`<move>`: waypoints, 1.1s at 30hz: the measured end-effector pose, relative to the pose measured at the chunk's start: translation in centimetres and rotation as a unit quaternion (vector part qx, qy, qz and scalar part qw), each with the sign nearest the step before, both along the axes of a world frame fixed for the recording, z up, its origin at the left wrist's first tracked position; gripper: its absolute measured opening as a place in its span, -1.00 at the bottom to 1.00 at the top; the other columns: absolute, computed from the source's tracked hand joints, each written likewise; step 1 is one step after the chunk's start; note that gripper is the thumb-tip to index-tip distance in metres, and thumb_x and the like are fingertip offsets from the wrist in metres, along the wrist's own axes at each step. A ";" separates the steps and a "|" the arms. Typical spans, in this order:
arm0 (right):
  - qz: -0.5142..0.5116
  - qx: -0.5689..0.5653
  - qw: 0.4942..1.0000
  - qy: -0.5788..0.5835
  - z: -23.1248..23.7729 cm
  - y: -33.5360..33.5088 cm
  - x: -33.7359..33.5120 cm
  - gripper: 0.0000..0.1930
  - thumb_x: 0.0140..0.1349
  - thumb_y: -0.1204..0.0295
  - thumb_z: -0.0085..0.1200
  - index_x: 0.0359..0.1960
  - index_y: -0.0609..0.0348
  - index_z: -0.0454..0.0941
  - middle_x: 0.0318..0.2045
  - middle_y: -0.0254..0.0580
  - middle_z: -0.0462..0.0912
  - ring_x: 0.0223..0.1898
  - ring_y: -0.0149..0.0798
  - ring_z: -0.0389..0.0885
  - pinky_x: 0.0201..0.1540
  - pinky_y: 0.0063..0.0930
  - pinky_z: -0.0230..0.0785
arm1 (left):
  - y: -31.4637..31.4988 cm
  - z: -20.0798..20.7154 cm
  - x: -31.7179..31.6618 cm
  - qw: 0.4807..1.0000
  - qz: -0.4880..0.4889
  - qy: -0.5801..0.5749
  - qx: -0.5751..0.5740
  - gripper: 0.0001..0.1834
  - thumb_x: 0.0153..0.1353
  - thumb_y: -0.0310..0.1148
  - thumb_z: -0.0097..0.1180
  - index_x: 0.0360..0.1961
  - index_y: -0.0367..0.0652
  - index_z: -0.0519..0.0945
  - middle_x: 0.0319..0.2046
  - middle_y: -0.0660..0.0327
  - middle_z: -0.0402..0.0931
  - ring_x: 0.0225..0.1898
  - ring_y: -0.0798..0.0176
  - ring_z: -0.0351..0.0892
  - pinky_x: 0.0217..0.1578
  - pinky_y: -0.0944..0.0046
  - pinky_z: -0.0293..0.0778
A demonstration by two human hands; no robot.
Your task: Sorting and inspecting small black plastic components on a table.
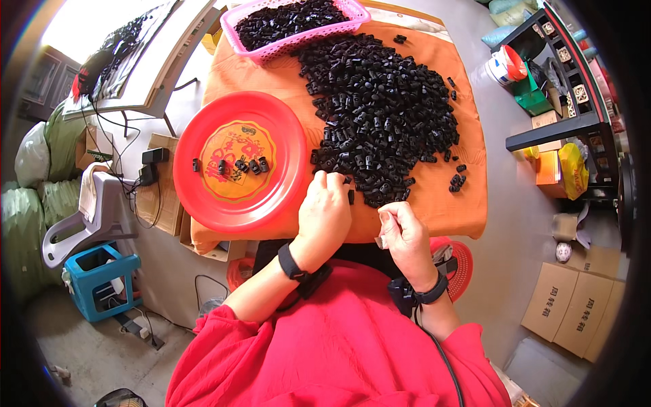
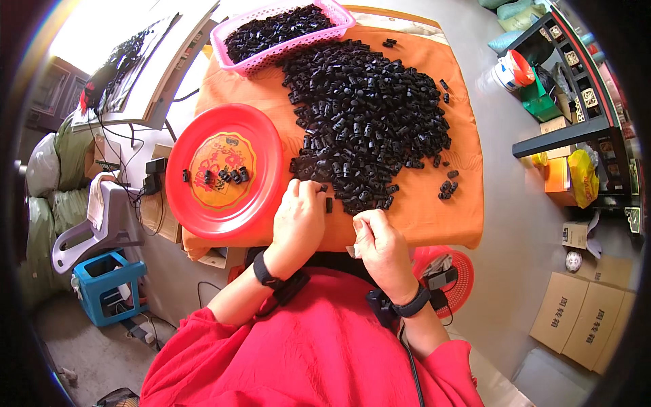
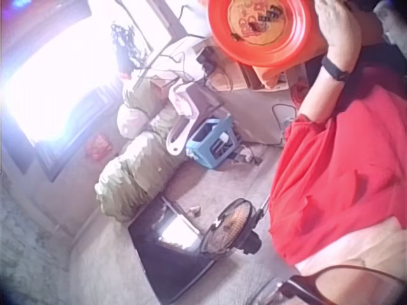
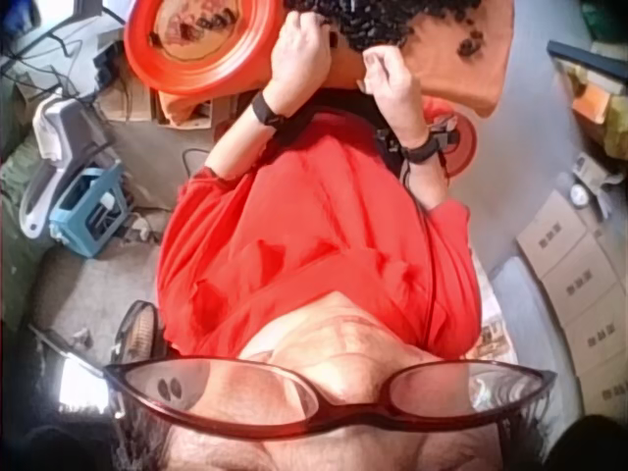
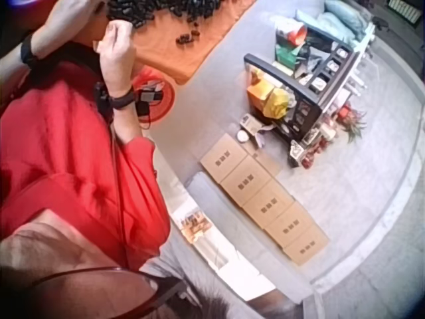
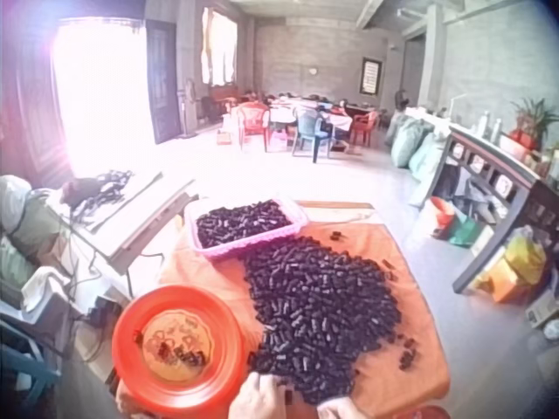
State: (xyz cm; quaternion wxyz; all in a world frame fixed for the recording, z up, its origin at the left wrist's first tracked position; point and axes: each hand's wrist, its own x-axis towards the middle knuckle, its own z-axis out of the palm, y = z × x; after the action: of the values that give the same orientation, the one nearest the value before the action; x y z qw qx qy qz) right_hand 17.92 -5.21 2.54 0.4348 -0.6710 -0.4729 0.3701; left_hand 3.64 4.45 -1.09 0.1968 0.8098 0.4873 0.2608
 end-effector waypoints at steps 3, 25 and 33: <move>-0.014 -0.002 1.000 0.014 0.2 0.1 -0.2 -0.94 0.44 0.50 0.00 -0.19 0.22 0.47 -0.54 -0.34 0.51 -0.60 -0.52 0.49 -0.51 -0.56 0.39 | 0.0 1.1 -1.2 0.985 -0.075 -0.145 -0.059 -0.84 0.35 -0.37 0.07 -0.15 -0.24 0.49 -0.27 0.09 0.49 -0.22 0.13 0.56 -0.20 0.23 0.54; 0.038 -0.002 0.993 0.113 2.5 -0.2 -1.0 -0.85 0.44 0.50 0.03 -0.03 0.21 0.49 -0.42 -0.37 0.58 -0.48 -0.62 0.50 -0.45 -0.69 0.40 | -0.8 3.2 -3.3 0.549 -0.142 -0.422 -0.707 -0.78 0.47 -0.27 -0.01 -0.09 -0.20 0.52 -0.24 0.21 0.59 -0.23 0.35 0.61 -0.27 0.38 0.54; 0.042 -0.008 0.984 0.175 2.7 -0.1 -1.3 -0.91 0.47 0.51 -0.04 -0.09 0.23 0.47 -0.48 -0.40 0.55 -0.51 -0.62 0.47 -0.47 -0.69 0.38 | -1.6 2.5 -3.2 0.523 -0.137 -0.459 -0.705 -0.72 0.49 -0.19 -0.06 -0.13 -0.20 0.54 -0.29 0.24 0.60 -0.33 0.40 0.57 -0.39 0.46 0.47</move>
State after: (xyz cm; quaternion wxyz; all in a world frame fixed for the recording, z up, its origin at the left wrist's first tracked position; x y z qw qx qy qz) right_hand 16.66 -5.27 5.25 0.4896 -0.5787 -0.4141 0.5040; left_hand 0.47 2.85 1.39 0.9332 0.2319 0.2372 0.1382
